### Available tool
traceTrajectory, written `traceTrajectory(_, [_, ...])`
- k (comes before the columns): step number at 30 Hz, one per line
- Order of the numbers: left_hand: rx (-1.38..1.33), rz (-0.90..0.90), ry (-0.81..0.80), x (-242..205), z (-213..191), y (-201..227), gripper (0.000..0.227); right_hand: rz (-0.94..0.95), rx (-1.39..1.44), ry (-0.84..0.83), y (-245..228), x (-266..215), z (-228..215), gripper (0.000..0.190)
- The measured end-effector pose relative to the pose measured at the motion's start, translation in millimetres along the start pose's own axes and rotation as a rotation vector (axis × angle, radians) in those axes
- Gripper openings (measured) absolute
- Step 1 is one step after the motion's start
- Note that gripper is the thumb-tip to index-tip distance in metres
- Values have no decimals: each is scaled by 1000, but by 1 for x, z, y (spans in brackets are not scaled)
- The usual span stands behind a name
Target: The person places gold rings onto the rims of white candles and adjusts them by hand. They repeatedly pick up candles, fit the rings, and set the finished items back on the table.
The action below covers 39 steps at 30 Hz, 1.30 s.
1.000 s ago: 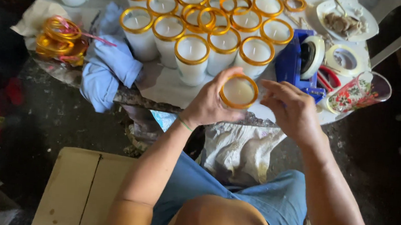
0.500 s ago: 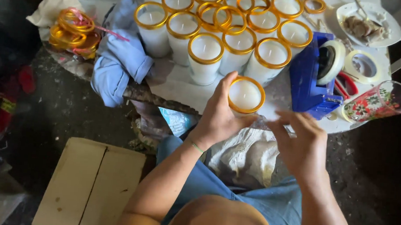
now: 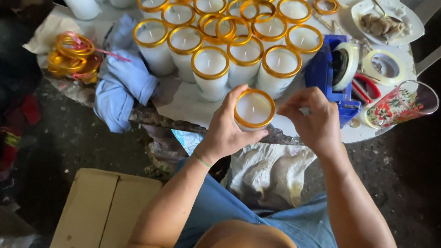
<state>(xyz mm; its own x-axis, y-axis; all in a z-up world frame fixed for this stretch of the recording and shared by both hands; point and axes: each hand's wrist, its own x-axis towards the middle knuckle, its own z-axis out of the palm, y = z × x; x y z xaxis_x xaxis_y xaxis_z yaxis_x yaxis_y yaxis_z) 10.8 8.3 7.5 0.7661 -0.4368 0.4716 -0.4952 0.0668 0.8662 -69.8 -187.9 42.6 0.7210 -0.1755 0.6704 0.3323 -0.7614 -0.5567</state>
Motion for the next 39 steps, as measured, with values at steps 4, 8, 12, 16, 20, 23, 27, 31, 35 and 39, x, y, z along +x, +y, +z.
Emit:
traceTrajectory(4, [-81,13,-170,8,-12,3,109,177,335,-182,2,13,6,47])
traceTrajectory(8, [-170,83,-369,20,-22,-1,115,251,831,-317,21,5,8,77])
traceTrajectory(12, [-193,95,-281,12,-26,0,112,343,483,-32,21,-6,8,28])
traceTrajectory(16, [37,154,-124,7,-3,2,116,241,602,-42,24,-17,9,36])
traceTrajectory(20, [35,87,-87,9,3,2,107,169,643,-73,11,-13,9,50])
traceTrajectory(23, [45,23,-82,5,9,2,107,129,591,-85,21,-16,12,47])
traceTrajectory(27, [124,64,90,-4,23,8,104,96,337,43,30,-23,18,32])
traceTrajectory(31, [143,104,58,-5,5,5,100,50,80,144,-9,-39,-9,22])
traceTrajectory(35, [170,66,-117,9,-3,20,104,110,31,194,-7,-50,-37,13])
traceTrajectory(39, [176,154,14,7,17,4,91,164,-28,229,0,-63,-52,14])
